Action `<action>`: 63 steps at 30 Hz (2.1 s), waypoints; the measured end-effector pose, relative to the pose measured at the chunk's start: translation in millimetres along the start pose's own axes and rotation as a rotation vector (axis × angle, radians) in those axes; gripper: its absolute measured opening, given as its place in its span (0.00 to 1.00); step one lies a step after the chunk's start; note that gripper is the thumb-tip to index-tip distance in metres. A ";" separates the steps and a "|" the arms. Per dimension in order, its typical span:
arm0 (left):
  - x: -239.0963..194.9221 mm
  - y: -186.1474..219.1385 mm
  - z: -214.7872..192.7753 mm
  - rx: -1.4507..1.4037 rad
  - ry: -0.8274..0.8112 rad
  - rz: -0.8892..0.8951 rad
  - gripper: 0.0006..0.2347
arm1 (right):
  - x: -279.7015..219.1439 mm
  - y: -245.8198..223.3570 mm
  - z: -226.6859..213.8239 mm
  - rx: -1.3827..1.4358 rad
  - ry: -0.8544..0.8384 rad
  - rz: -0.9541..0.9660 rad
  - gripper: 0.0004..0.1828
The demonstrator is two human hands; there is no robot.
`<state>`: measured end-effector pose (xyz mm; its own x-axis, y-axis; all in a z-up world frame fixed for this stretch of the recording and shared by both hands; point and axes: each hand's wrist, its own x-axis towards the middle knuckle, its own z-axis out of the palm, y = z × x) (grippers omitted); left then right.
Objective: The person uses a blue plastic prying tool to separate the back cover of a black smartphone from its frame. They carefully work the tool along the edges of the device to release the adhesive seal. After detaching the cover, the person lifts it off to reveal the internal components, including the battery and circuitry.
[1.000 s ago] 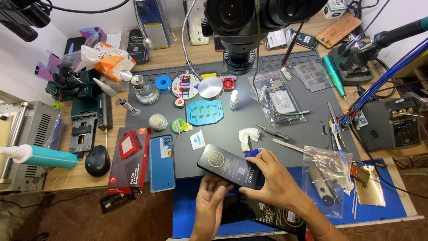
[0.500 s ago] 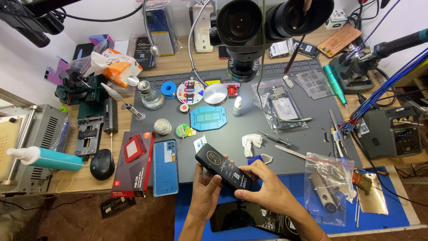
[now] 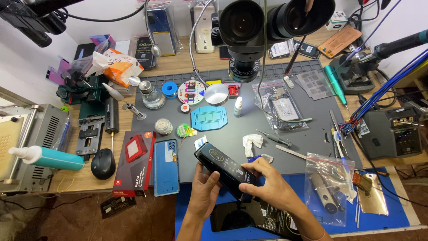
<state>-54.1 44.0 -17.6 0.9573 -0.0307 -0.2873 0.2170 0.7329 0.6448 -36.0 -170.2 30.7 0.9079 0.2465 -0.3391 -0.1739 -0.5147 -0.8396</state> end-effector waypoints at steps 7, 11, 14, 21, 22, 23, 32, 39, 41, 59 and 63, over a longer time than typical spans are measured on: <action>-4.7 7.6 14.0 -0.009 -0.010 0.013 0.32 | 4.1 3.1 -4.0 0.113 -0.054 -0.040 0.33; -4.4 10.0 16.1 -0.005 -0.007 0.000 0.32 | 5.0 -0.2 -5.1 0.252 -0.100 -0.075 0.31; -3.6 10.8 14.4 0.020 -0.013 -0.005 0.30 | 4.9 -2.3 -5.3 0.364 -0.110 -0.039 0.35; -1.5 11.4 16.4 -0.035 -0.026 -0.057 0.27 | 1.9 -11.4 -4.1 0.293 -0.104 0.001 0.29; -0.9 10.5 17.5 -0.035 -0.025 -0.059 0.27 | 1.6 -12.0 -2.1 0.294 -0.105 0.003 0.29; -0.1 9.5 18.8 -0.037 0.012 -0.060 0.28 | 1.3 -12.7 -0.4 0.252 -0.086 -0.033 0.27; -2.3 6.3 31.1 0.039 0.149 0.035 0.22 | -6.6 -25.0 8.9 -0.167 0.024 -0.199 0.26; -5.0 17.1 42.7 0.110 0.306 0.026 0.18 | -7.0 -33.6 13.1 -0.170 0.063 -0.437 0.21; -6.1 22.9 45.6 0.127 0.325 0.018 0.21 | -8.0 -37.1 14.0 -0.141 0.044 -0.416 0.23; -4.3 23.1 56.7 0.233 0.305 0.022 0.22 | 0.1 -7.8 27.9 0.128 0.107 -0.069 0.25; -4.4 25.8 60.4 0.194 0.352 -0.040 0.27 | -0.4 -9.5 27.5 0.196 0.083 -0.044 0.25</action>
<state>-41.2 22.0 43.0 0.8309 0.2023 -0.5184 0.3174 0.5928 0.7401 -45.3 -142.8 27.2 0.9431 0.1925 -0.2712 -0.1971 -0.3334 -0.9219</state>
